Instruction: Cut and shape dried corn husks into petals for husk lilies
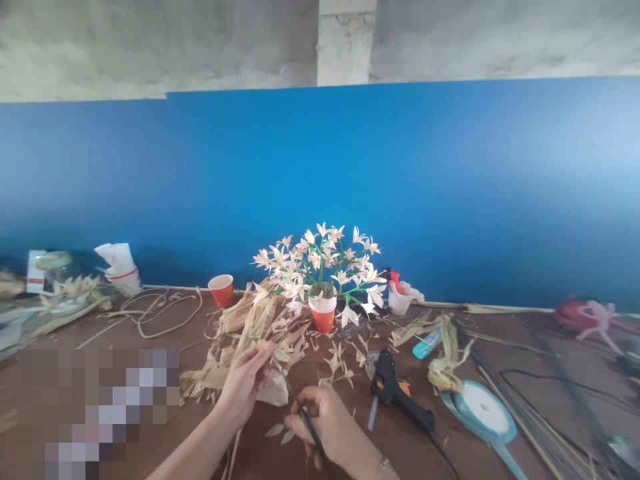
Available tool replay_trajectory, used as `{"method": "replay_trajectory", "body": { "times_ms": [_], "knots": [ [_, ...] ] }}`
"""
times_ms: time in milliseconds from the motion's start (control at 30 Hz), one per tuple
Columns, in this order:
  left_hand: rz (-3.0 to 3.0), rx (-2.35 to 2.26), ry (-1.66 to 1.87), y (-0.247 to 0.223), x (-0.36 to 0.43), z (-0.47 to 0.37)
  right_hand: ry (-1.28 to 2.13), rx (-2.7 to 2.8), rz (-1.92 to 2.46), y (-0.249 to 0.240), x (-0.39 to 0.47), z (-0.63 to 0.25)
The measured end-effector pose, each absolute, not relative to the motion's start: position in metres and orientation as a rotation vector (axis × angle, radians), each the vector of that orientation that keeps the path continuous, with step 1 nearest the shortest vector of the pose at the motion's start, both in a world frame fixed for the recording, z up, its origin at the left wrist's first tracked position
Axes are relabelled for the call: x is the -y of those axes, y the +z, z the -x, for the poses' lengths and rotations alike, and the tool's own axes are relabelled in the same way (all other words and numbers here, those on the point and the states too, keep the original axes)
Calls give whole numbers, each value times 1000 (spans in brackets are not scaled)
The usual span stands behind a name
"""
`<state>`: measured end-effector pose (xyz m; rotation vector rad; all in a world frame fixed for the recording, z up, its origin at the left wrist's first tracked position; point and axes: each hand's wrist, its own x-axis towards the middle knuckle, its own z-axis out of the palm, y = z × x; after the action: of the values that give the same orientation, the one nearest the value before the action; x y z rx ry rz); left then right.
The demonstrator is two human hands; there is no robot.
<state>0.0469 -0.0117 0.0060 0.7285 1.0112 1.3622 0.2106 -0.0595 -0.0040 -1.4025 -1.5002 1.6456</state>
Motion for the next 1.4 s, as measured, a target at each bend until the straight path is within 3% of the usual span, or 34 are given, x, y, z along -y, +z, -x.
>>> {"method": "replay_trajectory", "body": {
  "times_ms": [1400],
  "knots": [
    [-965,-1048,963,1,19,-52,1791,1617,1587,23,55,-257]
  ]
}}
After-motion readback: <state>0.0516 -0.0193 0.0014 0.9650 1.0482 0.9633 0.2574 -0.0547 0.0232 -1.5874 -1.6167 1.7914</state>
